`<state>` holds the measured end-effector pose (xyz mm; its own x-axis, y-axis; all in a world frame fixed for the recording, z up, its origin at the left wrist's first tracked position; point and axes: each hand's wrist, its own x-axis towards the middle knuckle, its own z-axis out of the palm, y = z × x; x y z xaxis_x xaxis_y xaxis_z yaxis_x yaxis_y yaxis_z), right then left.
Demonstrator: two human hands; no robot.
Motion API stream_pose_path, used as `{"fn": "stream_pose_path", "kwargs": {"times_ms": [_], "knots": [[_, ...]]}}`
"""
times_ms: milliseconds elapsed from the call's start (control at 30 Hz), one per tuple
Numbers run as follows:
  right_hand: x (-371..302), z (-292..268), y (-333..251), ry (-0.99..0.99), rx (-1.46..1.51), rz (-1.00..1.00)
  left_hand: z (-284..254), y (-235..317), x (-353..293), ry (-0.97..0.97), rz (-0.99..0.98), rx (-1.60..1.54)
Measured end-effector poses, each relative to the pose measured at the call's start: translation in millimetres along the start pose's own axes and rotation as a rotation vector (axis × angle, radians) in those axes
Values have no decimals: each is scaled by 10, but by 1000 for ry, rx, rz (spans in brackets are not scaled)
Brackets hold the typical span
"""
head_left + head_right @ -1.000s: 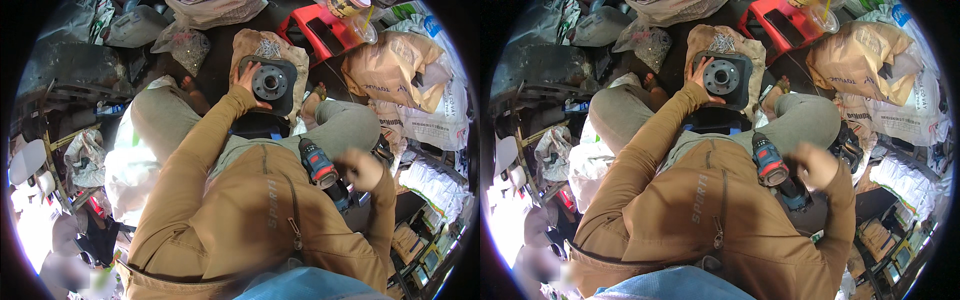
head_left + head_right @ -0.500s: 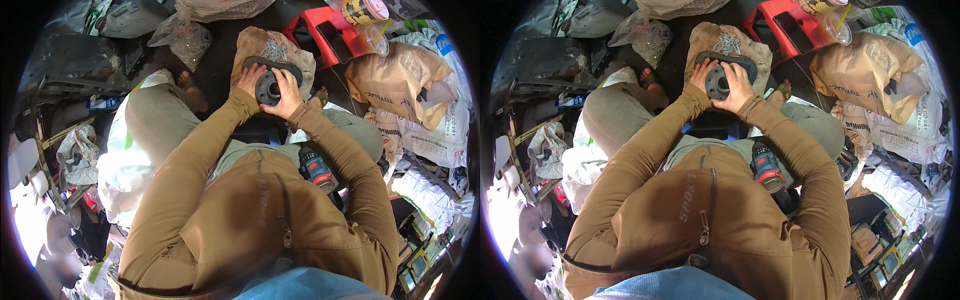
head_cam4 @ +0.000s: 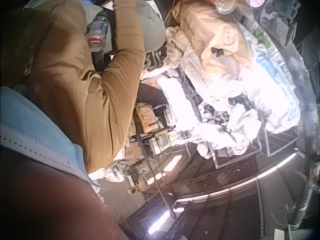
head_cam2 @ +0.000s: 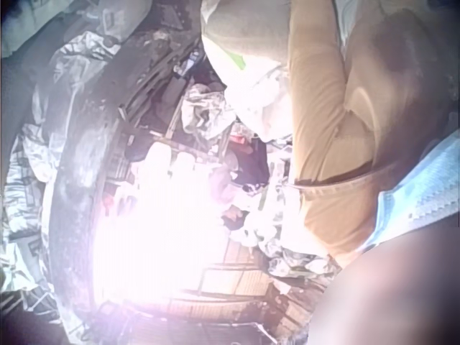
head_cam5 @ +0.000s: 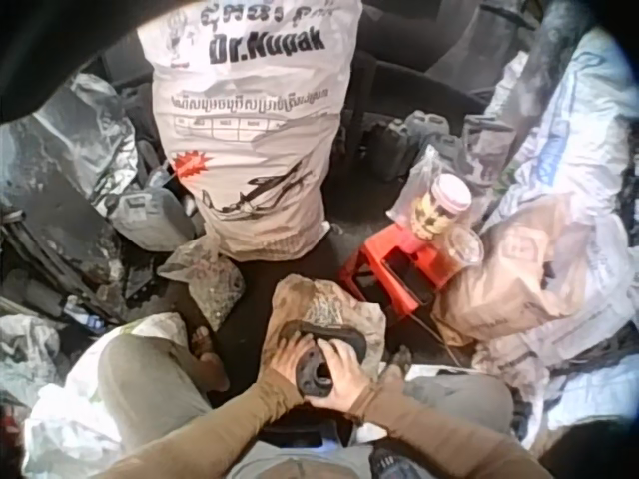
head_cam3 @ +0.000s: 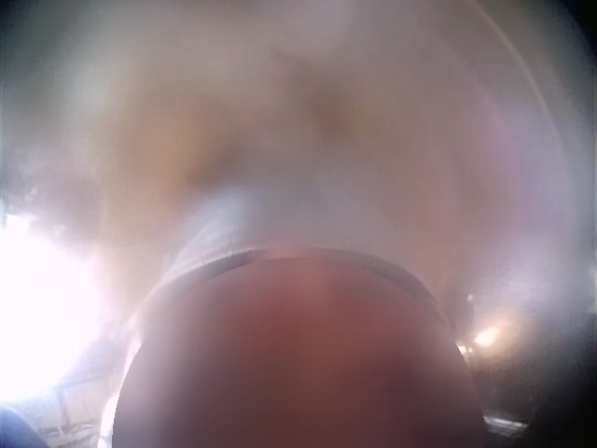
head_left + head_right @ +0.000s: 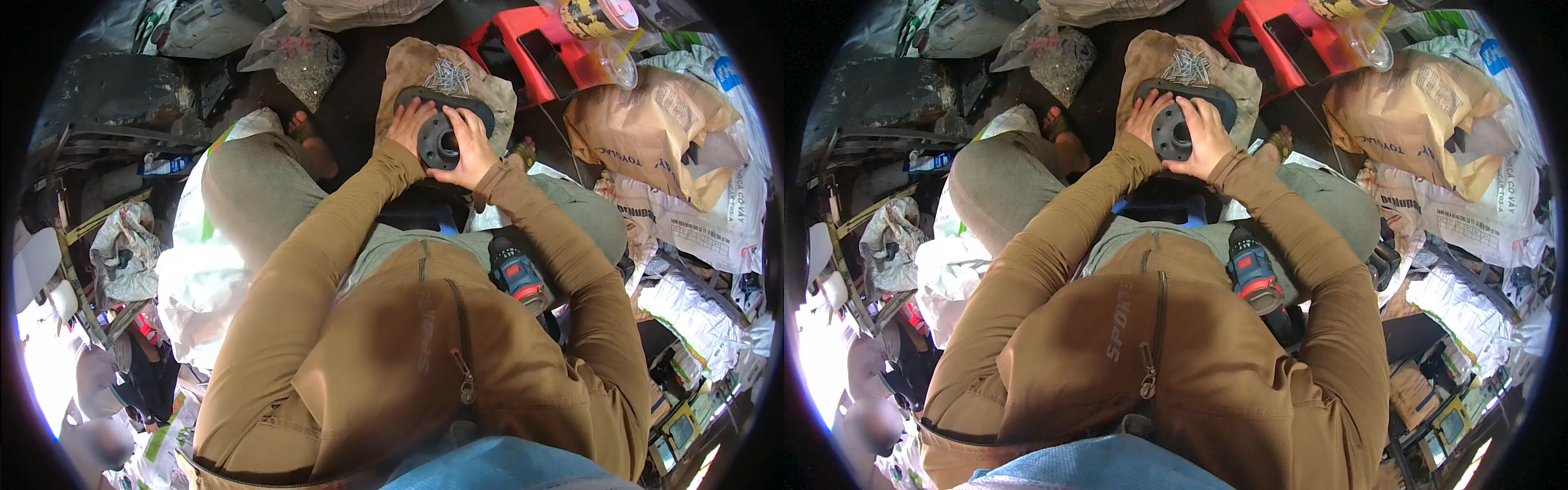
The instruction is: The person retrieves a circular metal part from a white sack and places it on a black base. They then use a cordless drill to fasten screws into the part, repeating this process for multiple units. The person periodically reaches into the sack to retrieve additional parts.
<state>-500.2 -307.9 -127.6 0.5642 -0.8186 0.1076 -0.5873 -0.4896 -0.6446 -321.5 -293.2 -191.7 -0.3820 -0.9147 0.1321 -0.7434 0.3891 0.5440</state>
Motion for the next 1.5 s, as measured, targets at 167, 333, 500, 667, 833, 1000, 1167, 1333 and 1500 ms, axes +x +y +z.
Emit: {"fn": "stream_pose_path", "kwargs": {"times_ms": [167,333,500,667,833,1000,1167,1333,1500], "knots": [[-177,-860,-168,-94,132,175,-98,-98,21,-50,25,-141],[-1271,-2356,-834,-715,544,759,-458,-496,403,-426,-132,-401],[-2128,-1607,-1383,-475,79,683,-292,-410,875,-30,-400,-151],[-2163,-1199,-1558,-251,-352,841,-144,-482,1450,-133,-289,326],[-2128,-1460,-1625,-300,-155,953,-191,-530,1604,-175,-323,353],[-2092,-2004,-1854,98,-63,440,-638,-172,1180,33,-32,337],[-1777,-2271,-2122,125,706,872,-1167,564,480,112,-530,-1453],[-1427,-2076,-2130,110,610,717,-1424,1098,111,-98,-601,-1962],[-1303,-2035,-2140,-29,411,762,-1421,1317,-59,26,-634,-2172]]}}
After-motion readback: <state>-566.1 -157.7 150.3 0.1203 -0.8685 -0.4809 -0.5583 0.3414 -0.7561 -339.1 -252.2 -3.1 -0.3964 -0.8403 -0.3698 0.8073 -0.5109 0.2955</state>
